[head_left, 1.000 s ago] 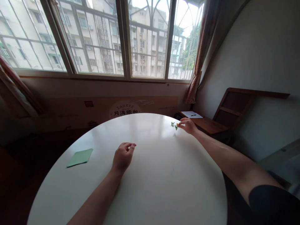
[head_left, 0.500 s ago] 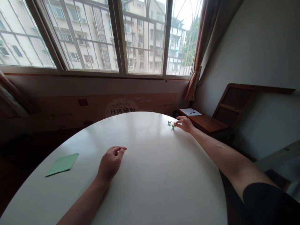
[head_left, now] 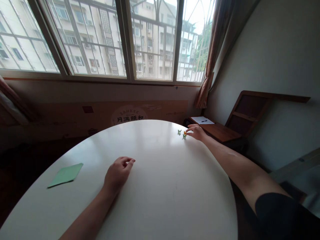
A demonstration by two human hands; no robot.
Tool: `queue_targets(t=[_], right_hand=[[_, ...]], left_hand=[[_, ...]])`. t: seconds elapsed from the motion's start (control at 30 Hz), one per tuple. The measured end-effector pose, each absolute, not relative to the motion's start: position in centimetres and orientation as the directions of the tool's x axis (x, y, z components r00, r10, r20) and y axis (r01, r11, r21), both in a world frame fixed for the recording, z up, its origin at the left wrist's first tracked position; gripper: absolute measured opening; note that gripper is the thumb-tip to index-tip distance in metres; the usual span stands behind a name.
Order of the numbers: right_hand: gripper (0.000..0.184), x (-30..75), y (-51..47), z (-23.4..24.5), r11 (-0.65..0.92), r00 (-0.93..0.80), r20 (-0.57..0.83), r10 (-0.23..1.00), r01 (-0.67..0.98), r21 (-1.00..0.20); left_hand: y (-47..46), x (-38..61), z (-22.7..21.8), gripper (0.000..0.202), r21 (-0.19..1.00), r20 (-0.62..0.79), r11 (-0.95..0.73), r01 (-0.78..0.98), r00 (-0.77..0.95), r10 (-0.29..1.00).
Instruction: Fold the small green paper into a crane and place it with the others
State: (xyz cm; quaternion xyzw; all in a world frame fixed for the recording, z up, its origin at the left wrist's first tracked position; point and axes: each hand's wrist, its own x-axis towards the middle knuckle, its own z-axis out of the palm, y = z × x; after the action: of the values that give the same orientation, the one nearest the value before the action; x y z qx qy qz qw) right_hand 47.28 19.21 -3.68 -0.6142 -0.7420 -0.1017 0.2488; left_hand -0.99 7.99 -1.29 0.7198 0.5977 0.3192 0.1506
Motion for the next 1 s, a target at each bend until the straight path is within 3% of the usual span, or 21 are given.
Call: queue_targets(t=[0.3,0.67,0.87,1.0], right_hand=[[0.026,47.2,20.1,-4.3,0.244,-0.170,0.452,0.876,0.963,-0.111],[0.026,47.0,20.4,-4.7,0.263,-0.157,0.478,0.864,0.951,-0.164],[0.028,47.3,20.0,-3.9,0.259,-0.093,0.556,0.826,0.939,-0.228],[0.034,47.8,18.8,-3.0,0.197,0.053,0.658,0.752,0.934,-0.300]], left_hand=[[8.2,-1.2,-1.5,0.037,0.589,0.273,-0.229,0.775,0.075,0.959],[8.2,-1.2,-1.5,0.037,0.583,0.249,-0.207,0.786,0.069,0.966],[8.2,-1.2,-1.5,0.036,0.580,0.247,-0.207,0.788,0.072,0.966],[8.2,-1.3,-1.5,0.035,0.582,0.260,-0.217,0.784,0.073,0.963]])
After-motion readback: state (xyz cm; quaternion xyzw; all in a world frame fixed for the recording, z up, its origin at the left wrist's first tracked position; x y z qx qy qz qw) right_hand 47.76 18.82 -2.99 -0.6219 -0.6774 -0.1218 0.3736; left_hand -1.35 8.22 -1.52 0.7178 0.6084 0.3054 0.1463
